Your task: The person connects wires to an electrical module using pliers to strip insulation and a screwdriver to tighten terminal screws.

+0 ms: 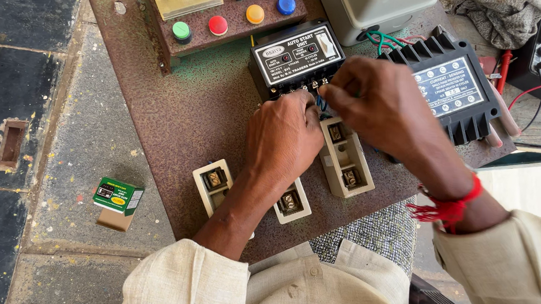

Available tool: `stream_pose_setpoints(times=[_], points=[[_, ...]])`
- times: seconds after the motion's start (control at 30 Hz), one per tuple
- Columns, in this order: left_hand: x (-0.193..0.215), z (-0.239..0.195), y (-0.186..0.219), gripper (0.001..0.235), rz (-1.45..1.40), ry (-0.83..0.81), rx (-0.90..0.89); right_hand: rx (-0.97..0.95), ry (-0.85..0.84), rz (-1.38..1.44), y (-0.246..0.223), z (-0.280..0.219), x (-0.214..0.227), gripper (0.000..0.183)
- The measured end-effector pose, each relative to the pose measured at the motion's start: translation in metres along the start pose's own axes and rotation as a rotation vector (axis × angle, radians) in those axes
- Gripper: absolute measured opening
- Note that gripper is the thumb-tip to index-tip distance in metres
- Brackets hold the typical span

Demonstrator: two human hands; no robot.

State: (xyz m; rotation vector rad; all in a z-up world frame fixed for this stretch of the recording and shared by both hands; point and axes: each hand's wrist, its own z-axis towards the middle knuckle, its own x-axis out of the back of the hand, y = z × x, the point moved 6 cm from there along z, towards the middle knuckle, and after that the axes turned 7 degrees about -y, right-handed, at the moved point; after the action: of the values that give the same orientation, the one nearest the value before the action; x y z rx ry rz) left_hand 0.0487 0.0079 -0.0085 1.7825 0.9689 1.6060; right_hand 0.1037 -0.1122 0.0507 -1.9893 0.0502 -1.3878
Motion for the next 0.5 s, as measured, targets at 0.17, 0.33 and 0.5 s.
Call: stream_pose_setpoints(times=[0.17, 0.33, 0.5], points=[[0.003, -0.005, -0.001, 0.02, -0.004, 0.049, -0.014, 0.275, 0.343, 0.107, -0.001, -0.043, 0.076, 0.018], [0.001, 0.0, 0.003, 0.021, 0.067, -0.02, 0.076, 0.258, 0.598, 0.583, 0.059, -0.076, 0.099, 0.019], [0.001, 0.0, 0.007, 0.021, 0.13, -0.017, 0.073, 0.371, 0.696, 1.234, 0.107, -0.085, 0.055, 0.022]])
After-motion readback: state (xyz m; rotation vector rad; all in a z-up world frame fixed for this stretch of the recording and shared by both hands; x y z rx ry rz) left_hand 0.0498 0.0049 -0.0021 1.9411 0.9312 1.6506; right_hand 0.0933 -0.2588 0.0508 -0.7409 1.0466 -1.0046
